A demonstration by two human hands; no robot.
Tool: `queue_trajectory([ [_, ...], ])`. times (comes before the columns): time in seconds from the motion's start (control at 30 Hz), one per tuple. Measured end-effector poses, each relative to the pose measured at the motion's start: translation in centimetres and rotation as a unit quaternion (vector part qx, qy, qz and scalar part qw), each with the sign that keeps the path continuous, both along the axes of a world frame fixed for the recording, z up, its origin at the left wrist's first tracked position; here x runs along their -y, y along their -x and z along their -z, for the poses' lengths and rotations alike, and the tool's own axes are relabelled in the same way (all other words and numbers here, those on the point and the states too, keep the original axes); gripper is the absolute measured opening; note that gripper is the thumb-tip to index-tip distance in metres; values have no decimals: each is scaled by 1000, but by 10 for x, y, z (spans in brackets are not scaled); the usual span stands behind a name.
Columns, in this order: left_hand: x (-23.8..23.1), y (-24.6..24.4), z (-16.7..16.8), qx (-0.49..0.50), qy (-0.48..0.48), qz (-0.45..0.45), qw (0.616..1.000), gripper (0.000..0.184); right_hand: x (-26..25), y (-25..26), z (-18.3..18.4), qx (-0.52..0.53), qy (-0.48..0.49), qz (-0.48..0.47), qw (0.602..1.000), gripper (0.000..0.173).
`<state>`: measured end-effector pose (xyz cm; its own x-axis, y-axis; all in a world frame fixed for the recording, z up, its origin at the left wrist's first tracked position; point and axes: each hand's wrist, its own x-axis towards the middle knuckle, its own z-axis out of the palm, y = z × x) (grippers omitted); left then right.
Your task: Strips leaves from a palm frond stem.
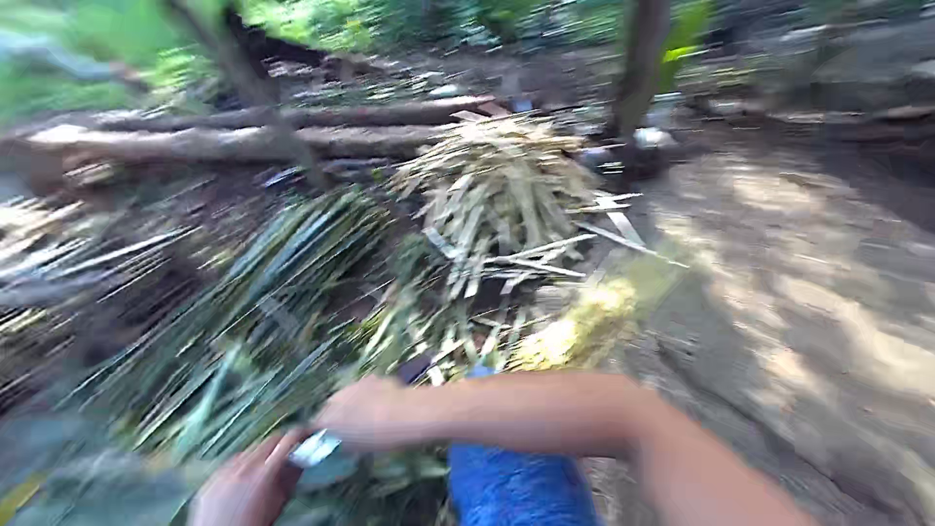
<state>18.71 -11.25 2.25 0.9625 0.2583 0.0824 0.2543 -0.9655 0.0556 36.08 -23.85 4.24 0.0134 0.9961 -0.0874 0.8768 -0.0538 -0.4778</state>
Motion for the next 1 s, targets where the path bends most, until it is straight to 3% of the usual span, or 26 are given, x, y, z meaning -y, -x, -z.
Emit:
queue_trajectory([
  [0.03, -12, -3, 10, 52, -34, 20, 998, 25, 0, -5, -11, 8, 54, 1, 999, 33],
  [0.1, -39, 7, 14, 49, -52, 12, 997, 21, -3, -14, -23, 50, 127, 30, 990, 35],
  [0.17, -70, 30, 11, 6, -58, -29, 998, 20, -7, -23, -23, 110, 158, 79, 978, 39],
  [0.3, -139, 109, 5, 51, -103, -159, 981, 17, -5, -51, -15, 168, 169, 174, 955, 30],
  [0.47, -198, 227, -20, 60, -73, -440, 893, 25, -8, -89, 6, 139, 137, 243, 950, 31],
  [0.57, -203, 271, -9, 163, -65, -528, 831, 52, -20, -97, 12, 26, 98, 251, 963, 29],
  [0.63, -188, 260, -2, 228, -19, -522, 822, 67, -34, -92, 14, -106, 73, 246, 961, 30],
  [0.73, -148, 201, 6, 273, 129, -437, 847, 72, -59, -71, 3, -298, 51, 222, 927, 30],
  [0.9, -61, 101, -11, 220, 348, -245, 878, 55, -94, -24, -30, -406, 28, 110, 907, 21],
  [0.93, -48, 91, -18, 221, 397, -210, 866, 51, -99, -14, -33, -433, 14, 85, 897, 21],
  [1.0, -28, 78, -29, 217, 523, -174, 806, 48, -105, 5, -37, -485, -4, 35, 874, 18],
])
